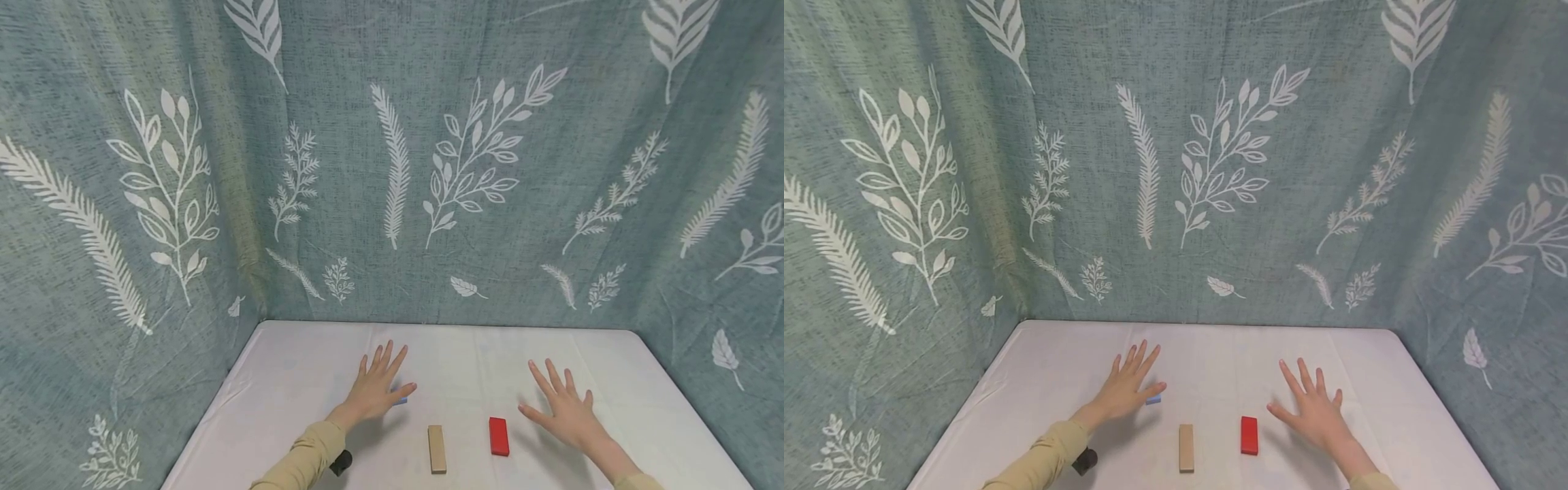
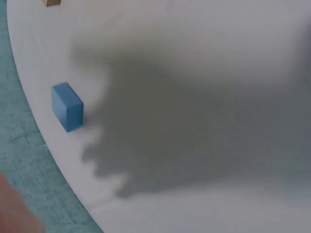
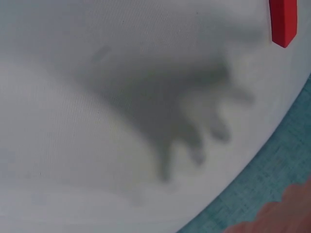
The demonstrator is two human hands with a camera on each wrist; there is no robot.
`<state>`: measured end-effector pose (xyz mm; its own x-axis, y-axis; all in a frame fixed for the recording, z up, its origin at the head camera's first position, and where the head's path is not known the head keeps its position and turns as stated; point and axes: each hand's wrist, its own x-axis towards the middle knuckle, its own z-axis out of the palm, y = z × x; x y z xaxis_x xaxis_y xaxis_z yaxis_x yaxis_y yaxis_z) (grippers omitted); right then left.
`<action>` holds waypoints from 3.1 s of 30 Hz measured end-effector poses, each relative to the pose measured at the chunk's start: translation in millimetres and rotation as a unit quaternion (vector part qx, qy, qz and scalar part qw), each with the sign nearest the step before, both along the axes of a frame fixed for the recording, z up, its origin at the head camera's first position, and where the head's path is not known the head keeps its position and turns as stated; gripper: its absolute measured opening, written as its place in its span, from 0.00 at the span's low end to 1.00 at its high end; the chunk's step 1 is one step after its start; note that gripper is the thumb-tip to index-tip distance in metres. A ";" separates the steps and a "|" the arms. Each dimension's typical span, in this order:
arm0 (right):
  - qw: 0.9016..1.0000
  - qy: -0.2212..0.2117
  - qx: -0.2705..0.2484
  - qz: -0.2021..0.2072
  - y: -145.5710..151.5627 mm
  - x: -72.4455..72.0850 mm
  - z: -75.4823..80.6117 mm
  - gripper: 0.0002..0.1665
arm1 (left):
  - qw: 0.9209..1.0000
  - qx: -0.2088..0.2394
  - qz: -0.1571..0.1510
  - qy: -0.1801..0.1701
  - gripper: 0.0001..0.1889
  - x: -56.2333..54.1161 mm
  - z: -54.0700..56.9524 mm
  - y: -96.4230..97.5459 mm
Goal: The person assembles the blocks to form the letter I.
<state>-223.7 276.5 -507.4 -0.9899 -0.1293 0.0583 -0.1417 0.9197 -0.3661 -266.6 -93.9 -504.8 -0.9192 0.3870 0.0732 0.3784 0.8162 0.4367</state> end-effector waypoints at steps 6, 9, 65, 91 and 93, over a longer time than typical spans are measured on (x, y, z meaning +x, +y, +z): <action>1.000 -0.010 -0.003 0.006 -5.5 2.7 -0.6 0.51 | 0.999 0.020 -0.028 -0.012 0.40 4.2 0.7 5.7; 0.999 -0.026 -0.016 0.011 -7.9 4.2 -1.4 0.51 | 0.998 0.031 -0.044 -0.025 0.41 6.9 1.5 8.1; 0.974 -0.145 -0.108 0.134 -29.9 18.5 -31.4 0.51 | 0.986 0.004 -0.165 -0.022 0.41 45.6 -31.5 30.3; 0.979 -0.120 -0.118 0.112 -24.3 10.6 -43.3 0.42 | 0.984 0.022 -0.179 -0.009 0.40 40.6 -32.3 30.3; 0.979 -0.119 -0.119 0.112 -23.8 9.9 -43.8 0.42 | 0.984 0.022 -0.178 -0.010 0.40 40.3 -32.3 30.4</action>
<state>-213.8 252.7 -551.2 -0.9272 -0.3562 -0.1160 -0.2151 0.7598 -0.6135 -226.4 -63.5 -537.1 -0.7275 0.6815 0.0800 0.6273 0.6134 0.4799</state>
